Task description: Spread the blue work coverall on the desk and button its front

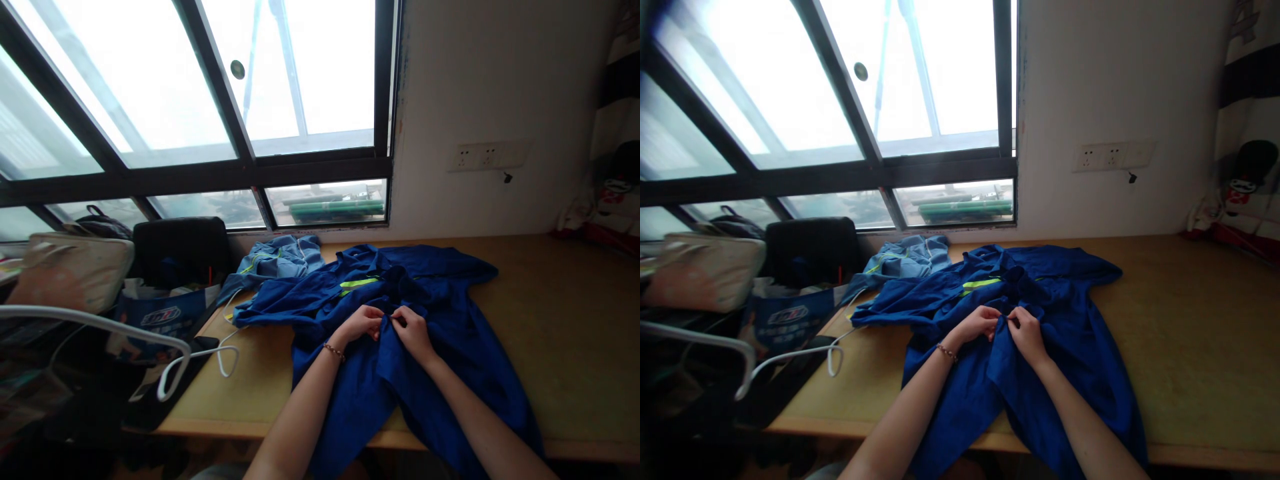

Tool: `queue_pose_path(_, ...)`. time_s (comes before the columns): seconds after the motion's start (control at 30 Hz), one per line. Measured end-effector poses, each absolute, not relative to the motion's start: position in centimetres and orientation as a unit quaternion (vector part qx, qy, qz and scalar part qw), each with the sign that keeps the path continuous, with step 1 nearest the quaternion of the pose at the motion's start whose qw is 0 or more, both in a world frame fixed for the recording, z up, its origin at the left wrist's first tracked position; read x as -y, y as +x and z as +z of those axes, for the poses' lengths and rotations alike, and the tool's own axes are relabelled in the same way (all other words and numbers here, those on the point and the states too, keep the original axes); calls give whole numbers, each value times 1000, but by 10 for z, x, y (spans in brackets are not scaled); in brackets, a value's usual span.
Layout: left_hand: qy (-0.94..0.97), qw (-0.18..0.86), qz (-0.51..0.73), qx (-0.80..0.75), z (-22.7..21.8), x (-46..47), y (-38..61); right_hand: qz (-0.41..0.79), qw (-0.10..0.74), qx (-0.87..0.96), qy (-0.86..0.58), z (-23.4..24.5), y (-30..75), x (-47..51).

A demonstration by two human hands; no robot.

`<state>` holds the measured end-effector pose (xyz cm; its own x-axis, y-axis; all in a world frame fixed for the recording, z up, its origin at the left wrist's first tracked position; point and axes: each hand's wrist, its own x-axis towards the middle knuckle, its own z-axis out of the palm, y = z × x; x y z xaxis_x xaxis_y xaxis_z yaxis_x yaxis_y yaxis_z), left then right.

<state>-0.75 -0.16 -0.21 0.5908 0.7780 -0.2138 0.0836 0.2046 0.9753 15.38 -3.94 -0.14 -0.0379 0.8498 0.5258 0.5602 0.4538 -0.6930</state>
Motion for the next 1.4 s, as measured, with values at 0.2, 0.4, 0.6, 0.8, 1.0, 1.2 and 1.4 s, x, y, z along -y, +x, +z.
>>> queue_pose_path(0.2, 610, 518, 306, -516, 4, -7, -11, 98, 546, 592, -585, 4, 167, 36)
queue_pose_path(0.4, 652, 272, 341, -620, 15, -5, -22, 165, 664, 383, -621, -3, 198, 19)
queue_pose_path(0.6, 724, 208, 353, -555, 20, 18, 3, 206, 674, 332, -627, -14, 210, 10)
queue_pose_path(0.8, 741, 452, 289, -403, 15, 29, 23, 207, 675, 343, -619, -11, 211, 10)
queue_pose_path(1.0, 651, 610, 245, -379, 23, 33, 19, 242, 670, 358, -604, -11, 212, 8)
queue_pose_path(1.2, 528, 700, 263, -402, 22, 29, 12, 274, 661, 384, -584, -23, 211, 2)
queue_pose_path(1.4, 455, 715, 325, -421, 6, 14, 9, 68, 613, 477, -627, 2, 197, 23)
